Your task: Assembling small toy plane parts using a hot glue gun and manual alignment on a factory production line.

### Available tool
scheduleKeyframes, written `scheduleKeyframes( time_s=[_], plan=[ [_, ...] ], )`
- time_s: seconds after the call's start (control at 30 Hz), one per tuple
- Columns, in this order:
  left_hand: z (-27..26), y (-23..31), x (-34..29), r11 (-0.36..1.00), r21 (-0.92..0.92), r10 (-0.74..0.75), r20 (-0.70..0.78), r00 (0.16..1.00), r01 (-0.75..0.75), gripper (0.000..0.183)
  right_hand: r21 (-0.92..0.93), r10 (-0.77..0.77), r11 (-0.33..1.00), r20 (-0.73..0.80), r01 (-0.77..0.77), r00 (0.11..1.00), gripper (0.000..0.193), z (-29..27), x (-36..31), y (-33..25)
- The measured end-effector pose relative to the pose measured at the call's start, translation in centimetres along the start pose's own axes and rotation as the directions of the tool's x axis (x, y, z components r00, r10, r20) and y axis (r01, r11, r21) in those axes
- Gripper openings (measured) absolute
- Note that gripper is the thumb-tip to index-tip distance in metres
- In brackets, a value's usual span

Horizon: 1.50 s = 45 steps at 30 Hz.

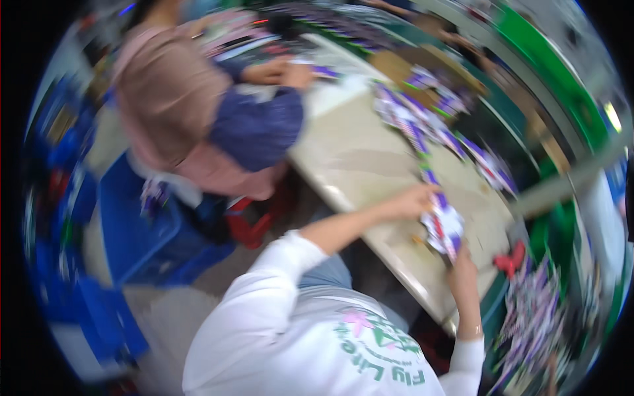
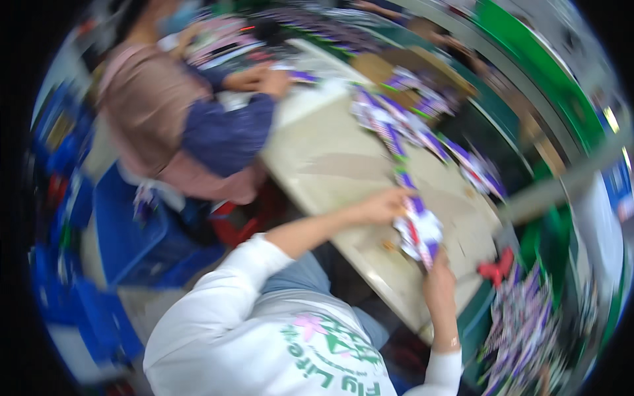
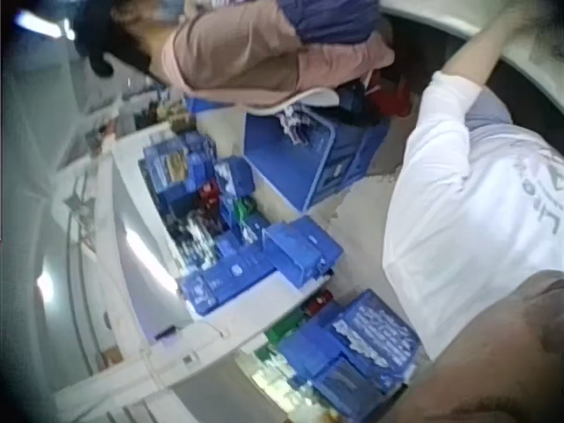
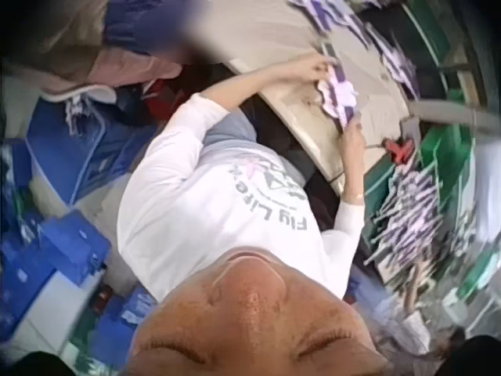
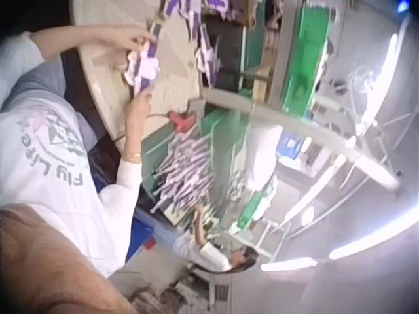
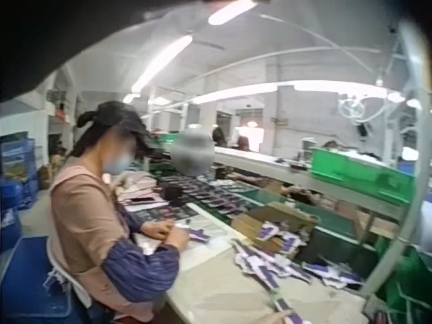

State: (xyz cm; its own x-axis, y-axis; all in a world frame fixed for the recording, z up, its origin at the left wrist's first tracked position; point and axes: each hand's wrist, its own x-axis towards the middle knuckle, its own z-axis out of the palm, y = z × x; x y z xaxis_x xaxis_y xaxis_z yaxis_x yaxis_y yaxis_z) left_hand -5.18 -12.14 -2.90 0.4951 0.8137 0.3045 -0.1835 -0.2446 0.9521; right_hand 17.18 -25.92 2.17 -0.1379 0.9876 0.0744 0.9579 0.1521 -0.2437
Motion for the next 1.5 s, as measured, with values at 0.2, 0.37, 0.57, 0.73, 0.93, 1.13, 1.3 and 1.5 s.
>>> scheduleKeyframes(
  time_s=[0.2, 0.37, 0.57, 0.73, 0.93, 1.13, 1.3, 1.5],
  plan=[
    [-3.6, 4.8, 0.2, 0.976, -0.185, -0.151, -0.178, 0.972, 0.118, 0.054, -0.233, -0.07, 0.971, -0.041, 0.058, 0.997, 0.049, -0.4, 0.3, -0.4],
    [1.1, 7.6, -1.5, 0.549, 0.768, 0.434, 0.076, 0.898, -0.33, 0.047, -0.2, -0.039, 0.979, -0.055, 0.027, 0.998, 0.047, -1.5, -0.1, 0.2],
    [0.4, 4.7, -1.4, 0.934, 0.278, -0.238, 0.018, 0.971, 0.224, 0.066, -0.161, -0.091, 0.984, -0.105, 0.073, 0.99, 0.046, -1.1, -0.9, 0.8],
    [0.0, 6.2, 0.4, 0.95, -0.005, -0.312, 0.009, 0.95, 0.312, 0.056, -0.211, -0.142, 0.968, -0.024, 0.134, 0.99, 0.056, -1.5, -0.6, 0.0],
    [2.6, 9.3, -0.2, 0.753, 0.621, 0.069, 0.253, 0.965, -0.217, 0.029, -0.16, -0.143, 0.978, -0.066, 0.131, 0.987, 0.042, -1.6, -0.6, -0.1],
    [5.8, 11.2, -3.4, 0.34, 0.768, 0.332, 0.442, 0.834, -0.542, 0.036, -0.114, -0.156, 0.983, -0.08, 0.146, 0.985, 0.053, -1.4, -0.5, 0.6],
    [6.3, 7.1, -3.1, 0.574, 0.694, 0.311, 0.308, 0.899, -0.436, 0.014, -0.13, -0.118, 0.987, -0.153, 0.099, 0.981, 0.045, -0.1, -0.9, 1.3],
    [4.3, 7.2, -3.2, 0.952, 0.18, -0.245, -0.045, 0.968, 0.249, 0.023, -0.289, -0.325, 0.93, -0.347, 0.229, 0.88, 0.047, 0.5, -0.2, 0.8]
  ],
)
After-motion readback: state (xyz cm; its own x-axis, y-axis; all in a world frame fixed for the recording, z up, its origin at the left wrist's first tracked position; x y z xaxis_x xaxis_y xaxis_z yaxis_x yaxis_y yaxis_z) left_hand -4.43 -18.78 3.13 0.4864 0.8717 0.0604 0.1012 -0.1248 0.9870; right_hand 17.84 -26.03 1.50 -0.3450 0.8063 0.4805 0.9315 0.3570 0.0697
